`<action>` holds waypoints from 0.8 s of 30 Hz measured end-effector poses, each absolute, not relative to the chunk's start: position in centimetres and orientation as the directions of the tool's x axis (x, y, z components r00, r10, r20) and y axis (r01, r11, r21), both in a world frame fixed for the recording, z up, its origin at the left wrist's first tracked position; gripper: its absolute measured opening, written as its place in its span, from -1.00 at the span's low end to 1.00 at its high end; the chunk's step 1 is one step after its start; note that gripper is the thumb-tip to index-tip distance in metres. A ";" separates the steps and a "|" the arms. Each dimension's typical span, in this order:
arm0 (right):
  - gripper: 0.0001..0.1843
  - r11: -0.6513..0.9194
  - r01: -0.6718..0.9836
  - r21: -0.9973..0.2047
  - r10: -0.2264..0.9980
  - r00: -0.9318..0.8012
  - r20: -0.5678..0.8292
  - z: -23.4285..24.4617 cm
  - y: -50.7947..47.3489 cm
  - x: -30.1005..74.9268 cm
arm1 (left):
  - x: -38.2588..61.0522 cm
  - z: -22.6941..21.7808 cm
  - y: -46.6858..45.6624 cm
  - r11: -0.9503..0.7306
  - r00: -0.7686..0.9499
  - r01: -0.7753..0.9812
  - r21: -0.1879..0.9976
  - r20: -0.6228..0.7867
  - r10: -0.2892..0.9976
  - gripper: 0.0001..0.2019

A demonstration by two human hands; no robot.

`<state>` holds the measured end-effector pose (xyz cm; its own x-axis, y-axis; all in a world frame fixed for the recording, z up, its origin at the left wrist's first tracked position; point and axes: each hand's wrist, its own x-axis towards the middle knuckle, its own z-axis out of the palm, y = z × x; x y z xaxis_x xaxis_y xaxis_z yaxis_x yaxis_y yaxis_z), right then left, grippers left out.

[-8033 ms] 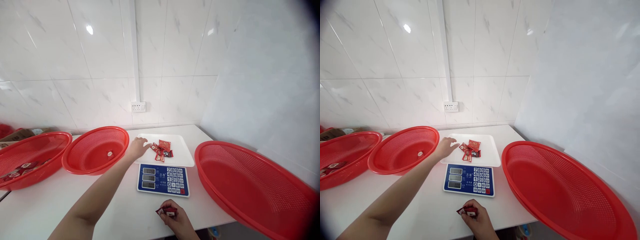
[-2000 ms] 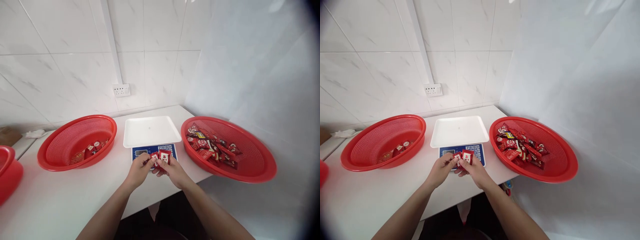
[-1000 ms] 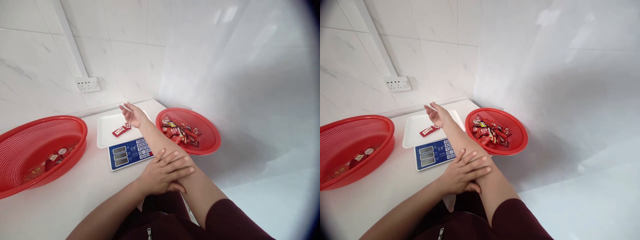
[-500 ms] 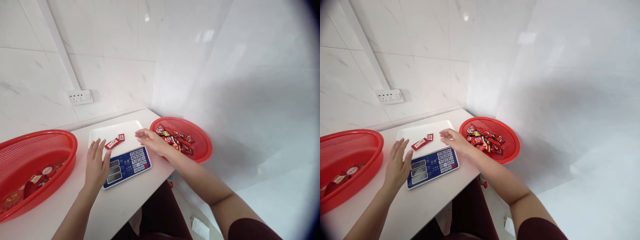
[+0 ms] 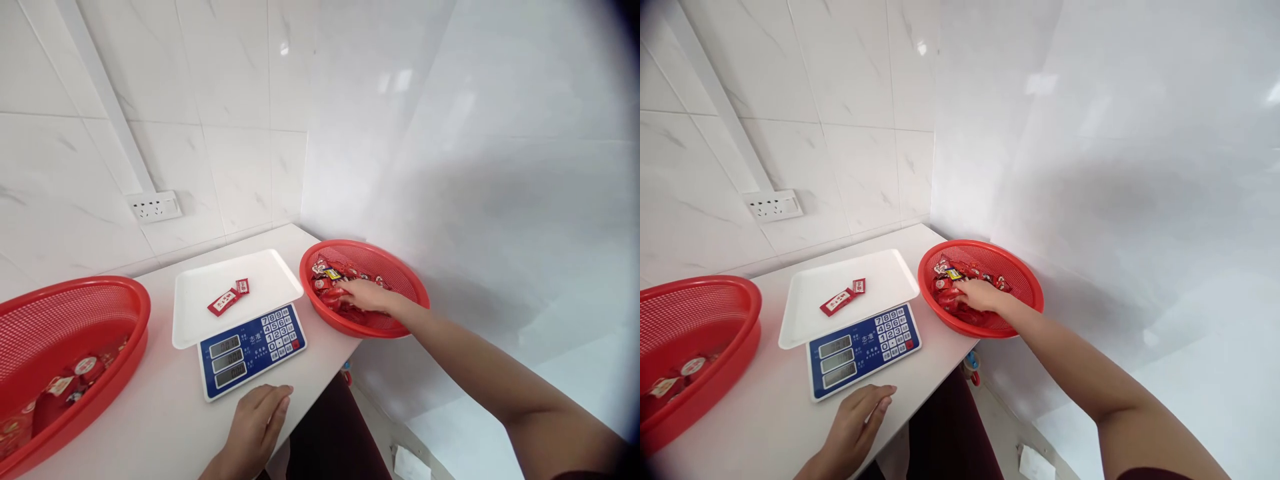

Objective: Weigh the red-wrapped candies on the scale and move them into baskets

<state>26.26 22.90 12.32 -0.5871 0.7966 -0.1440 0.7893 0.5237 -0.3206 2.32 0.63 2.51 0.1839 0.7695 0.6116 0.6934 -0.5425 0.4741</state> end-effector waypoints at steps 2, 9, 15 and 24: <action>-0.74 0.498 0.782 -0.376 0.814 -0.571 -0.109 13.2 23.7 26.5 | 2.0 2.3 0.4 -0.503 0.141 0.690 0.520 0.585 0.798 -0.82; -0.69 0.462 0.725 -0.511 0.826 -0.562 -0.051 15.2 25.0 27.0 | 0.9 2.1 0.7 -0.386 -0.012 0.685 0.617 0.540 0.842 -0.78; -0.73 0.445 0.752 -0.486 0.865 -0.501 0.017 15.5 24.8 26.7 | 1.1 2.0 0.5 -0.392 0.004 0.670 0.630 0.525 0.851 -0.80; -0.57 0.478 0.586 -0.654 0.792 -0.609 0.033 15.6 24.4 17.1 | 1.1 2.4 0.6 -0.329 -0.005 0.656 0.679 0.439 0.898 -0.76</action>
